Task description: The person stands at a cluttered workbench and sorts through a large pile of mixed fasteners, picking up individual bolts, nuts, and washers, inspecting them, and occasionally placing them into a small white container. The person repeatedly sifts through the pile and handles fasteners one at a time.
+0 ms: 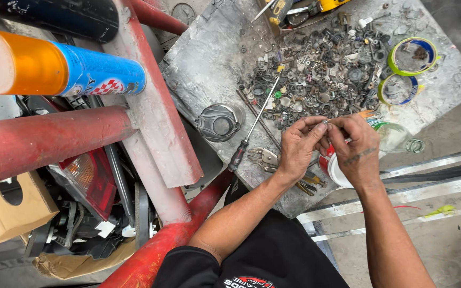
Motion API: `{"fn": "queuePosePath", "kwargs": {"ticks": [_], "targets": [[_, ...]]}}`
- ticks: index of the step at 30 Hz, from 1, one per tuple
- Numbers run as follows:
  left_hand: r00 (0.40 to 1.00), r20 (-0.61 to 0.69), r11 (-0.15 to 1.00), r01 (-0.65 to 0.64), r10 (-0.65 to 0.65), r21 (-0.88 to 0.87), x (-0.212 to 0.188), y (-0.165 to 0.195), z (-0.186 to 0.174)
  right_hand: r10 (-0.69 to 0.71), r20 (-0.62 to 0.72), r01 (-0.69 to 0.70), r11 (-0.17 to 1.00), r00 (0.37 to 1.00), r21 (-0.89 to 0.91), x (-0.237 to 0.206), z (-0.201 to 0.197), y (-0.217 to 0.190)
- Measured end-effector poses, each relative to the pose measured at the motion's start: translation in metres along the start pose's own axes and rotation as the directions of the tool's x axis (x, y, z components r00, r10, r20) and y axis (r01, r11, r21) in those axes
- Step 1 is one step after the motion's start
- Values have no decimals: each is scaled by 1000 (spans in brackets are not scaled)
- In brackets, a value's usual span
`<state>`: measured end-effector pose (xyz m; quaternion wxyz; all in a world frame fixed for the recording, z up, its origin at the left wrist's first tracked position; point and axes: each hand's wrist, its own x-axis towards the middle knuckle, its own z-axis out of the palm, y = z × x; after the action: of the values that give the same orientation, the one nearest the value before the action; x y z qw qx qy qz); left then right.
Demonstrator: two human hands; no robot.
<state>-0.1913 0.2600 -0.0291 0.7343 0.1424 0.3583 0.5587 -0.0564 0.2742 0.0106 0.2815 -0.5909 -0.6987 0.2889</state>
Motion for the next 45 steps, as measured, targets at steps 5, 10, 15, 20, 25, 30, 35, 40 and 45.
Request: {"fn": "queuePosePath", "kwargs": {"ticks": [5, 10, 15, 20, 25, 30, 35, 40, 45], "targets": [[994, -94, 996, 52, -58, -70, 0, -3, -12, -67, 9, 67, 993, 998, -92, -7, 17, -1], [988, -130, 995, 72, -81, -74, 0, 4, -24, -32, 85, 41, 993, 996, -109, -3, 29, -2], [988, -132, 996, 78, -83, -49, 6, 5, -31, -10, 125, 29, 988, 992, -152, 2, 36, -3], [991, -81, 994, 101, -103, -30, 13, 4, -33, 88, 134, -62, 980, 987, -188, 7, 34, -5], [982, -83, 984, 164, -169, -67, 17, 5, -34, 54, 129, -38, 992, 990, -122, 10, 33, -5], [984, -64, 983, 160, -166, -90, 21, 1, -34, 76, 110, -61, 989, 991, -131, 12, 35, -4], [984, -57, 983, 162, -167, -88, 25, -1, -34, 65, 96, -57, 995, 993, -84, 13, 35, -1], [985, -66, 987, 156, -158, -35, 29, -3, -31, 127, 126, -108, 983, 984, -149, 11, 34, -4], [990, -124, 987, 85, -68, 137, 32, -4, -27, 126, 102, -109, 981, 987, -162, 13, 30, -2]]}}
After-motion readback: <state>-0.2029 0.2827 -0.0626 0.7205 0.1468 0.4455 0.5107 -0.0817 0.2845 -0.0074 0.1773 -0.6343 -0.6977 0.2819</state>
